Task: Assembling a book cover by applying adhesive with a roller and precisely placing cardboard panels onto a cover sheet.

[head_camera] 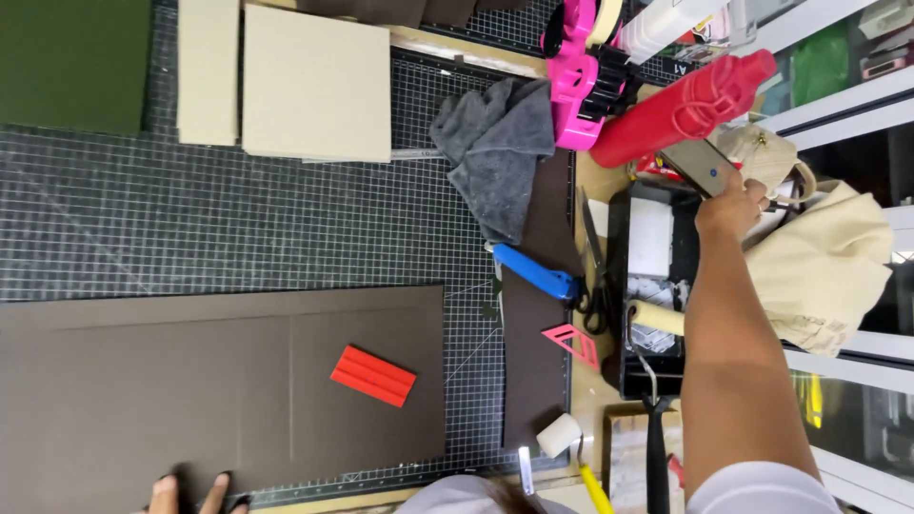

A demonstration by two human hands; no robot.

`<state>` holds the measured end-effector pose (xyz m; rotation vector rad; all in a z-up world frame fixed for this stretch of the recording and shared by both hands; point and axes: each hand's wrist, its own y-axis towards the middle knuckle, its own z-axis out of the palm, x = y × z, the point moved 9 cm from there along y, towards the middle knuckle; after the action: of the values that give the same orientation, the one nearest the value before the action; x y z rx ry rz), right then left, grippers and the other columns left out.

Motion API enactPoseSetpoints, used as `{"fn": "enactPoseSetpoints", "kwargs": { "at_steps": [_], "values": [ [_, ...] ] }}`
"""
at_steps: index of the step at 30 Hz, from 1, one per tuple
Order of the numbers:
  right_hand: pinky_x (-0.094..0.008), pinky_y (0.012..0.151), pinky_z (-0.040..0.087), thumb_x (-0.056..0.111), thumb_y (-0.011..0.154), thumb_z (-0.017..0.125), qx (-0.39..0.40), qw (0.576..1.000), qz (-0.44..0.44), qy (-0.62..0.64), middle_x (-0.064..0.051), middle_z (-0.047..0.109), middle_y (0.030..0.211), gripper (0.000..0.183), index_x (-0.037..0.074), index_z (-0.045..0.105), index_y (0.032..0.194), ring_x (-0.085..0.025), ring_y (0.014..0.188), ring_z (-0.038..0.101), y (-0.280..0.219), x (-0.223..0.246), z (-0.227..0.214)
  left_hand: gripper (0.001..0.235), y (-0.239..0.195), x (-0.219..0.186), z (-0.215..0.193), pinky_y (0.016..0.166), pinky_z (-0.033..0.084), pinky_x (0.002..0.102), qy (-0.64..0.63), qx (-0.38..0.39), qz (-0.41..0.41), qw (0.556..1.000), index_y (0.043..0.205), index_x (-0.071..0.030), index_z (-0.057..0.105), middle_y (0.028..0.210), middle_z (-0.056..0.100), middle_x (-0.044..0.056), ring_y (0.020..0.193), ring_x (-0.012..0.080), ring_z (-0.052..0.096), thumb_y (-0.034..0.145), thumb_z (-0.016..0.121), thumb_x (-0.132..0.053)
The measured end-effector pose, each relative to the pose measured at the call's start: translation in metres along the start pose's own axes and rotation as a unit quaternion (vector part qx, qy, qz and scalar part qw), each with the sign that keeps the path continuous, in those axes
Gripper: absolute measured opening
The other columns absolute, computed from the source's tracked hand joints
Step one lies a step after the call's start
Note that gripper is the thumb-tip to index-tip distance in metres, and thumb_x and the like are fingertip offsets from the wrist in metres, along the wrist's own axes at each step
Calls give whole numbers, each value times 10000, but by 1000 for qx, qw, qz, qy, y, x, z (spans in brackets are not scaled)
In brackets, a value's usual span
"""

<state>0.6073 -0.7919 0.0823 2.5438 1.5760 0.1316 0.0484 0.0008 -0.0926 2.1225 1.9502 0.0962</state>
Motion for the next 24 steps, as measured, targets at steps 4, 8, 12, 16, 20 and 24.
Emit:
{"fn": "enactPoseSetpoints", "kwargs": {
  "at_steps": [4,8,12,16,20,24],
  "values": [
    [-521,969,458,-98,859,629,2,998,42,-35,-164,338,1408,659,299,630,1384,-436,1195,391,4,-5,11,460,-14,11,2,1185,465,627,-9,13,-100,995,1266,-220,714,1594,481,336,1470,483,553,856,626,-409],
    [-543,947,450,-138,815,645,-12,999,37,-30,-192,341,1420,667,296,666,1321,-450,1192,392,-6,-1,6,486,-1,4,-13,1230,395,699,-48,-71,-126,988,1255,-148,737,1535,515,390,1389,529,570,884,627,-442],
    [-578,953,423,-102,803,733,-55,997,7,-50,-155,305,1457,653,321,737,1300,-448,1224,389,-7,-5,-4,470,-6,10,-2,1164,447,645,-19,-46,-149,988,1165,-227,772,1448,654,360,1333,497,646,778,647,-463],
    [-352,960,473,-189,866,630,-249,949,-19,191,-97,444,1294,548,219,832,1172,-275,1172,502,-46,16,-65,465,9,2,-19,1174,442,649,-45,-92,-155,983,1221,-211,758,1476,671,359,1353,542,660,851,632,-463],
    [-420,1000,496,-336,748,426,-306,910,-170,222,-126,486,1146,641,-8,785,1166,-296,1096,534,-124,80,-116,400,44,-21,-67,1228,406,562,-44,-134,-137,981,1243,-156,771,1480,656,337,1363,487,651,985,593,-405],
    [-471,958,362,-280,818,488,-294,893,-272,206,-174,662,1114,545,-4,780,1187,-357,1126,521,-209,127,-118,429,53,-21,-77,1180,423,530,-26,-155,-138,978,1205,-178,798,1461,676,280,1319,451,686,992,559,-463]
  ]
}}
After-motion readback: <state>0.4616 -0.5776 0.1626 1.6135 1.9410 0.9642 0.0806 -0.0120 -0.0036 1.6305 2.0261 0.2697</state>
